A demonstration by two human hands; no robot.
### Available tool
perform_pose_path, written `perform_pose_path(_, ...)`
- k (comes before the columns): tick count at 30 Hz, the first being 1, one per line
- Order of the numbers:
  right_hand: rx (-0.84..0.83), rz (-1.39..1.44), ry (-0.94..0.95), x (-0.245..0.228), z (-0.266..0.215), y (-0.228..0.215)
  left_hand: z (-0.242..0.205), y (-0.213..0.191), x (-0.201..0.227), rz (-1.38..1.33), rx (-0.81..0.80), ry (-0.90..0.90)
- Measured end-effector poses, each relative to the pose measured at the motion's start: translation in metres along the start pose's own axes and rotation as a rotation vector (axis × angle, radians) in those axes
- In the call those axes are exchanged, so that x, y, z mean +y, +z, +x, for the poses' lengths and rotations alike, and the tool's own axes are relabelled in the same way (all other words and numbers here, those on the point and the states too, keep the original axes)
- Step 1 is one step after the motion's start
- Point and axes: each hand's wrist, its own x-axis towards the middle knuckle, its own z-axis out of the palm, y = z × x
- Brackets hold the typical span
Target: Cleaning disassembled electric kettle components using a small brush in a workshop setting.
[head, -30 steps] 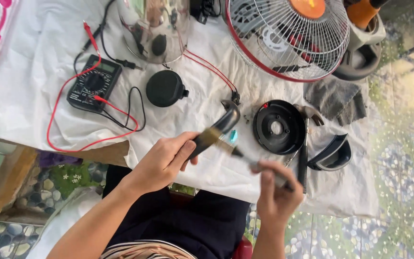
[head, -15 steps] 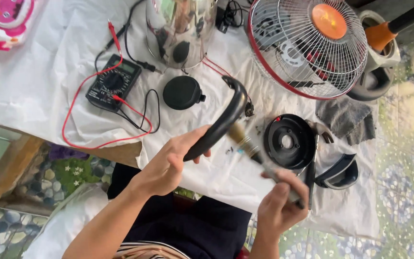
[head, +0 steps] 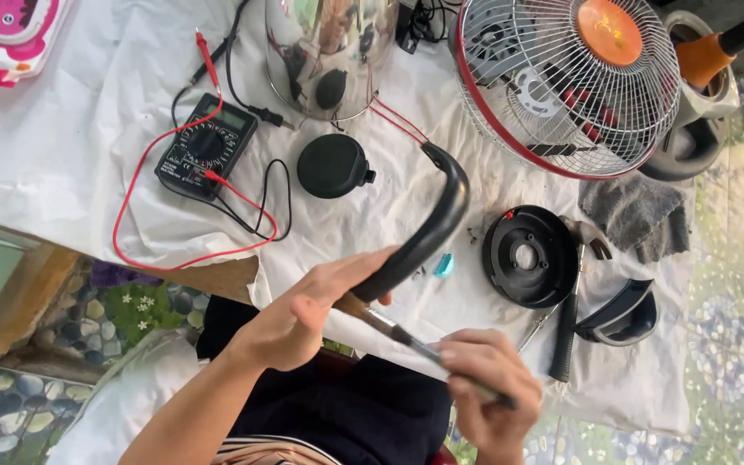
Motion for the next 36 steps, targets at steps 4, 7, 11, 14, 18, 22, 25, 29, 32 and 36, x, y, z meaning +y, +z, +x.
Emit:
perform_pose_path(4, 0.521, 0.261, 0.03, 0.046, -0.004, -0.007, -0.005, 0.001, -0.007, 0.03, -0.001, -0.027)
perform_pose_path(7, 0.375, 0.579, 0.134, 0.052, -0.006, 0.001, -0.006, 0.001, -0.013, 0.193, 0.034, -0.018)
perform_pose_path(11, 0.58, 0.661, 0.285, 0.068, -0.024, -0.005, -0.022, 0.014, -0.012, 0.427, 0.192, -0.04)
perform_pose_path(14, 0.571, 0.661, 0.268, 0.067, -0.01, 0.0, -0.014, 0.007, -0.015, 0.454, 0.23, -0.044)
perform_pose_path(18, 0.508, 0.723, 0.205, 0.067, -0.021, -0.01, -0.021, 0.011, -0.017, 0.413, 0.307, -0.1)
perform_pose_path(22, 0.591, 0.481, 0.308, 0.064, -0.015, -0.005, -0.023, 0.01, -0.022, 0.508, 0.296, -0.042)
perform_pose_path(25, 0.474, 0.783, 0.143, 0.063, -0.015, -0.005, -0.024, 0.013, -0.023, 0.428, 0.296, -0.104)
perform_pose_path(29, 0.587, 0.421, 0.192, 0.06, -0.02, -0.001, -0.028, 0.015, -0.02, 0.458, 0.34, -0.094)
perform_pose_path(32, 0.606, 0.427, 0.194, 0.057, -0.016, 0.003, -0.026, 0.012, -0.016, 0.336, 0.365, -0.16)
perform_pose_path(36, 0.577, 0.56, 0.15, 0.061, -0.03, 0.001, -0.027, 0.018, -0.011, 0.24, 0.486, -0.237)
